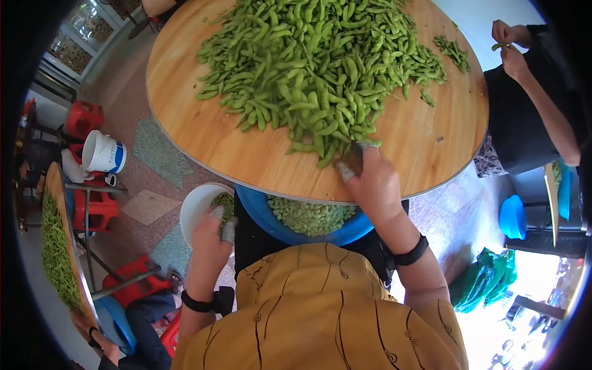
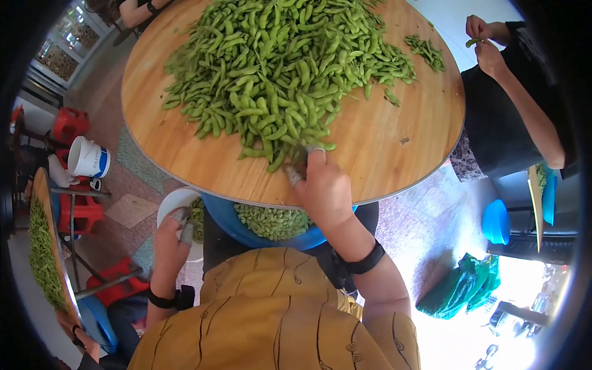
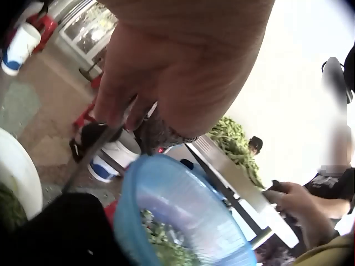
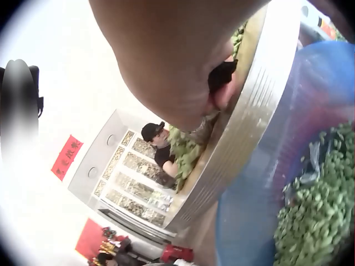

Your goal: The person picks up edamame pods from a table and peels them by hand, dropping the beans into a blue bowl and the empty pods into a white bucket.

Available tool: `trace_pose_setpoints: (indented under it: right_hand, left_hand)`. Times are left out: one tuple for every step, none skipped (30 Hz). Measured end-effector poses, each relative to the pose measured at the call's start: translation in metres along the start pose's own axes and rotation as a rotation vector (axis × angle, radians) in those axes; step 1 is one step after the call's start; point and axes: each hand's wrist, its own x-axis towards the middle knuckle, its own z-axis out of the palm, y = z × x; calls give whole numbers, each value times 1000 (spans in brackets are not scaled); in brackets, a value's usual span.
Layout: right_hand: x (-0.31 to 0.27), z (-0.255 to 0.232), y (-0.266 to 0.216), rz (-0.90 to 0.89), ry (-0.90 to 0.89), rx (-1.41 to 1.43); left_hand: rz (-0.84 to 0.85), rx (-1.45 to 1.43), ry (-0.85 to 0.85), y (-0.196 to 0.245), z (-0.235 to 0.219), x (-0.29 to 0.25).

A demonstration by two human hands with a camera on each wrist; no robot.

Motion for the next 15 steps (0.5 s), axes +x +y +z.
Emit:
trace_pose_setpoints:
  right_hand:
    - [3,3,2,47,13,-29]
    - [3,1,2,41,13,-29]
    - [1,-1,2,57,26,-33]
    - [-2,-3,2,77,41,-37]
    - [-5,-7,4,74,41,-37]
    - [-8,-12,7,95,74,86]
    - [-12,-17,7,118,106,208]
    - [-16,-25,4,116,105,204]
    - [-19,-35,-3,399,-35,518]
    - [-22,-42,-8,684,-178,831]
    - [-26,-46,-11,732,-210,1048]
    - [-30,-44,-8,731,-204,1049]
    - [-35,-39,-2,779,-293,1266]
    - [-37,-37,2,820,-385,1483]
    - [-33,-40,-2,902,-409,1552]
  left_hand:
    - [-3,-4,9,12,4,6]
    - [53,-121,19,25,10,13]
    - [110,-238,29,41,16,20]
    - [195,-344,41,64,14,28]
    - [284,-391,-5,76,20,36]
    - [324,-474,-58,90,23,44]
    - [363,-558,-111,103,26,51]
    - [363,-562,-109,112,32,55]
    - [369,-605,-132,120,38,59]
    - [375,-646,-157,125,43,61]
    - [378,-648,-159,126,51,63]
    - [238,-760,-312,126,59,66]
    - [92,-866,-465,127,63,68]
    - [97,-863,-465,129,66,69]
    - [4,-1100,-506,133,66,70]
